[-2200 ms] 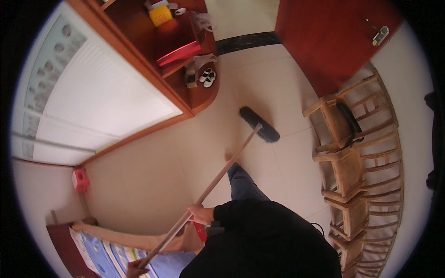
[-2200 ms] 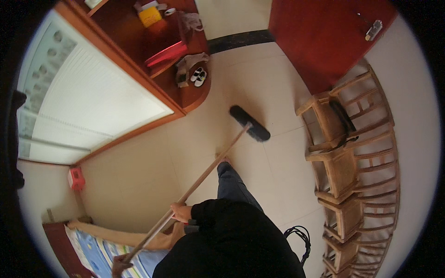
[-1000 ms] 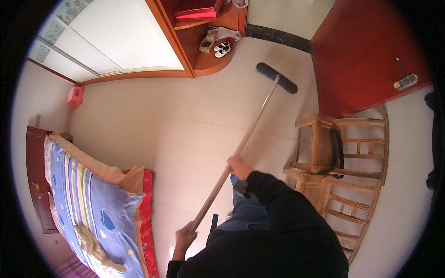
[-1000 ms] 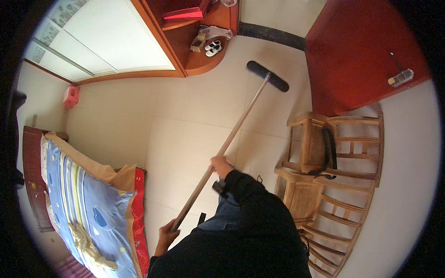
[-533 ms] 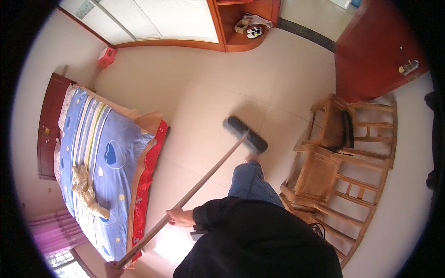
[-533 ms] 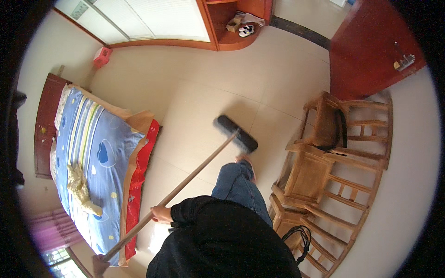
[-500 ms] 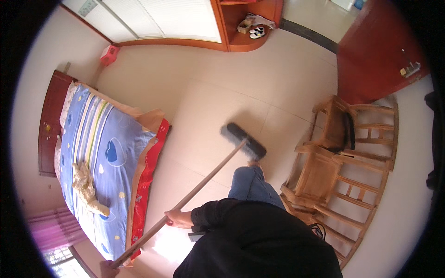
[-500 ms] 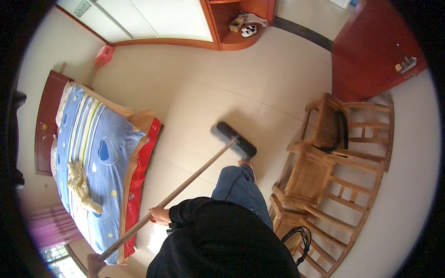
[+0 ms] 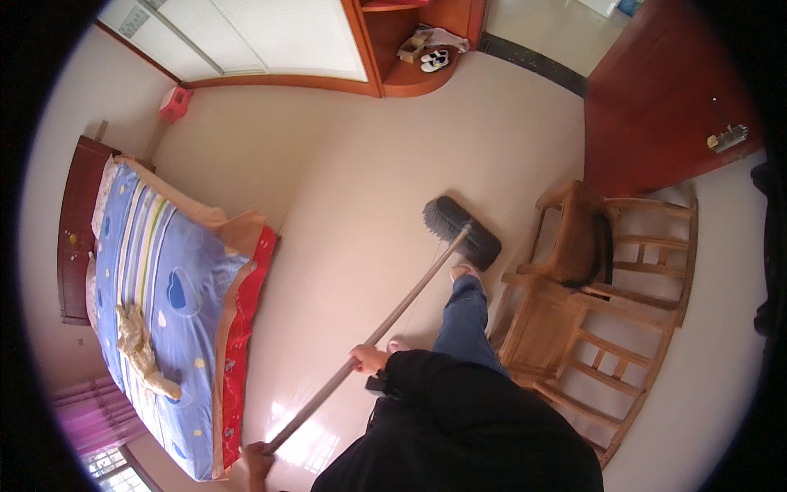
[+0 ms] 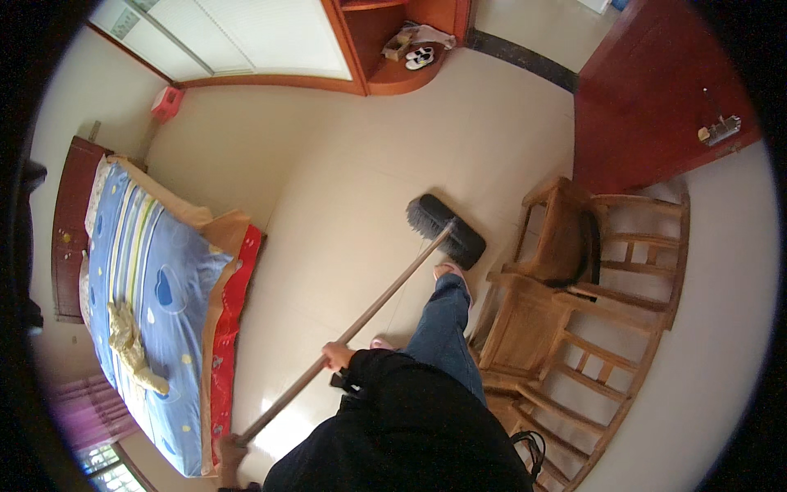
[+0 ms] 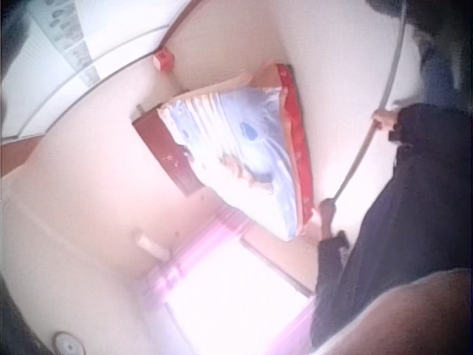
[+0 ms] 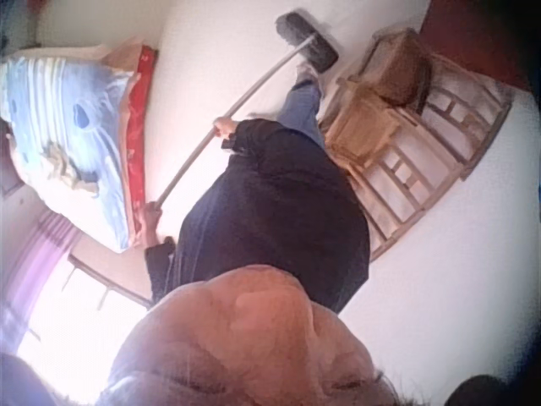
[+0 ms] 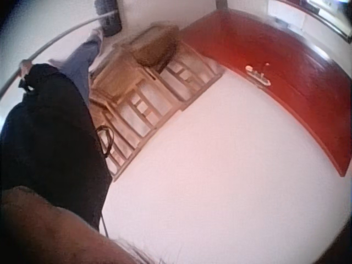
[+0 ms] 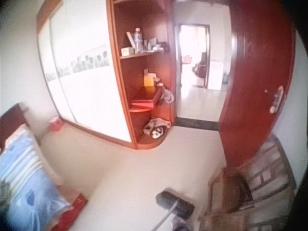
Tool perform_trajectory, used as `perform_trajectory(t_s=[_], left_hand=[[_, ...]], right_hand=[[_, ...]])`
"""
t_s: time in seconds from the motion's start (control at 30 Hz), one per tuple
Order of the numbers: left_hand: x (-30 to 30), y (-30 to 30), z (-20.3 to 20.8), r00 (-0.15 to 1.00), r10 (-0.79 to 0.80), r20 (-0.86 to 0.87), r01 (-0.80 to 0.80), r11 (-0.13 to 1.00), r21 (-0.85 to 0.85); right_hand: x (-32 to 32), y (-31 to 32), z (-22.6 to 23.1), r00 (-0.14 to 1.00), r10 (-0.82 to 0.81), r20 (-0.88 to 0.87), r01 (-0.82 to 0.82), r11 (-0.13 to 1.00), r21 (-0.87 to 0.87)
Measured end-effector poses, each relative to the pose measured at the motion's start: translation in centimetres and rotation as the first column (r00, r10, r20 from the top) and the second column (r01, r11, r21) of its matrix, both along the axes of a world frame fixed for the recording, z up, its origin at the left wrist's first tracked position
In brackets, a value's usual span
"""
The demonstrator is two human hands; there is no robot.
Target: The person sweeps the bedroom floor with a long-handled broom, moving around the bed, a small stool, and stacked chairs. The person systematically covers the floor area near the window and along the walls.
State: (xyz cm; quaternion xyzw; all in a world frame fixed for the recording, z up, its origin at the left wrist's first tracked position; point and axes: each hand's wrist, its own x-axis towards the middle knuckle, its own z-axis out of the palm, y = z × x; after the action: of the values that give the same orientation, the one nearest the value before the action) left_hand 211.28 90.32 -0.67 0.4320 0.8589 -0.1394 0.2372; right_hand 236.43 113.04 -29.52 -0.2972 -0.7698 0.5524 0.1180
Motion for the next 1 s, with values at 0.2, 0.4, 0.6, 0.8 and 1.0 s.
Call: perform_trajectory(t_s=[0.2,0.4,0.6,0.8,1.0], left_hand=[[22.4,18.5,-9.5,0.992,0.101,0.075,-0.095,0.992,-0.08],[37.5,44.4,-11.5,0.93,-0.2,0.309,0.221,0.975,-0.034],[47.7,62.0,-10.4,0.817,-0.298,0.493,0.131,0.929,0.345],[41.3,60.0,-4.1,0.806,-0.239,0.541,0.087,0.953,0.291],[26.9,43.9,3.6,0.855,0.029,0.519,-0.136,0.976,0.17]], right_hand=[[20.7,19.7,-6.7,0.962,-0.176,0.208,0.242,0.903,-0.355],[33.0,40.5,-3.3,0.517,-0.732,0.444,0.747,0.132,-0.652],[39.8,52.6,5.2,0.236,-0.97,0.063,0.506,0.067,-0.86],[36.5,53.2,8.4,0.269,-0.963,-0.033,0.268,0.107,-0.958],[24.0,49.0,3.4,0.445,-0.891,0.089,0.44,0.131,-0.888]])
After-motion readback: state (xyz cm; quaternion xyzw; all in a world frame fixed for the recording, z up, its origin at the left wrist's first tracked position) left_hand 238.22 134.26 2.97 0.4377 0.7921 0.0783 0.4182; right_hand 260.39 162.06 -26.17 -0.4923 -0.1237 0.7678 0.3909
